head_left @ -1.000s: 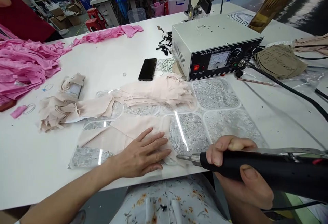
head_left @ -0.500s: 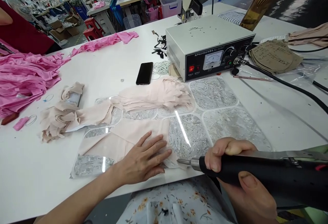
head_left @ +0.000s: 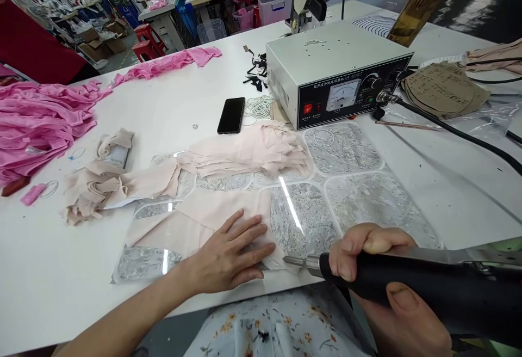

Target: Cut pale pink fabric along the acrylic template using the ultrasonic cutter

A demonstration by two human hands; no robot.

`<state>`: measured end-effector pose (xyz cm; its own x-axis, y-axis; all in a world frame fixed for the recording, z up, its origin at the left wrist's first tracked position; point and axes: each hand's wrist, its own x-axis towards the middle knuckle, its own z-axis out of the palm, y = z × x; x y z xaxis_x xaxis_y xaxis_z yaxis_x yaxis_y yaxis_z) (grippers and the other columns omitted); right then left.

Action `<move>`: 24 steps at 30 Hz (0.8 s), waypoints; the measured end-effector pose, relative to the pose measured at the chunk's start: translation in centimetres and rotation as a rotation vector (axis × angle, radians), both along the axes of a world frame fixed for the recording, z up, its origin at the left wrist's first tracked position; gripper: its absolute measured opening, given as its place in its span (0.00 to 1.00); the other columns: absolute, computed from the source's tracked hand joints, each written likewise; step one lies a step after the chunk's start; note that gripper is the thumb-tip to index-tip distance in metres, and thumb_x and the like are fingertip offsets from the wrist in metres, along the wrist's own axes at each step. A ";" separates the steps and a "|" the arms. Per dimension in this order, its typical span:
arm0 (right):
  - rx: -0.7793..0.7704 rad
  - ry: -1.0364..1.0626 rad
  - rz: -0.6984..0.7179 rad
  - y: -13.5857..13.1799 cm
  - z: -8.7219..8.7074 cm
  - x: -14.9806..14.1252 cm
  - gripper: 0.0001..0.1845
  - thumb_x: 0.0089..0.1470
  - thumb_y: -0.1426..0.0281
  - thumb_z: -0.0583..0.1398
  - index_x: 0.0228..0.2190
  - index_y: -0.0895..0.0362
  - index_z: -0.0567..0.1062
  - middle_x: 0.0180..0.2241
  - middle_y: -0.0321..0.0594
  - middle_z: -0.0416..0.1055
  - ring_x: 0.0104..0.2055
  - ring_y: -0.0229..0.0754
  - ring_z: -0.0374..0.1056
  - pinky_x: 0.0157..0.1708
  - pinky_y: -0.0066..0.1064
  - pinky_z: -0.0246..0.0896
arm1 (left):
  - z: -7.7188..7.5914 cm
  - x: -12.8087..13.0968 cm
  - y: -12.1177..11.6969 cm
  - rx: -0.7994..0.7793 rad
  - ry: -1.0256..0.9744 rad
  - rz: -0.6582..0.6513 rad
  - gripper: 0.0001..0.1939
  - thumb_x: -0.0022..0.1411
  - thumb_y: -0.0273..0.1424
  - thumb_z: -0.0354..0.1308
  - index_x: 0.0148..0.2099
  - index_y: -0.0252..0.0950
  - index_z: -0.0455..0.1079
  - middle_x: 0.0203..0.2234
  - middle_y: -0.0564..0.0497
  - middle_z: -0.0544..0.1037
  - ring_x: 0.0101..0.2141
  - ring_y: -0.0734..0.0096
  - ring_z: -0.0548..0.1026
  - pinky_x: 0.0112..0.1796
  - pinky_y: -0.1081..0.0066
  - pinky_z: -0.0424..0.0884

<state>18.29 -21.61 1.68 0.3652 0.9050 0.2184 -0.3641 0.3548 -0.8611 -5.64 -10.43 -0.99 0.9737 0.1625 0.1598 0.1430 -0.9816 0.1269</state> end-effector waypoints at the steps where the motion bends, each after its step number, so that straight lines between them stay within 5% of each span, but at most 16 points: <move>1: -0.008 -0.002 -0.004 0.0 0.1 0.0 0.08 0.56 0.62 0.59 0.37 0.50 0.72 0.32 0.36 0.64 0.26 0.35 0.64 0.26 0.33 0.68 | 0.0 0.0 0.0 -0.002 0.002 0.002 0.22 0.72 0.42 0.48 0.61 0.36 0.64 0.57 0.40 0.68 0.64 0.50 0.58 0.62 0.45 0.54; 24: -0.019 -0.046 -0.001 -0.3 0.4 -0.1 0.08 0.55 0.62 0.60 0.37 0.50 0.73 0.30 0.37 0.64 0.25 0.37 0.64 0.26 0.33 0.68 | -0.1 0.0 0.0 -0.053 0.005 -0.011 0.23 0.73 0.42 0.47 0.62 0.34 0.63 0.57 0.39 0.67 0.65 0.48 0.55 0.61 0.46 0.57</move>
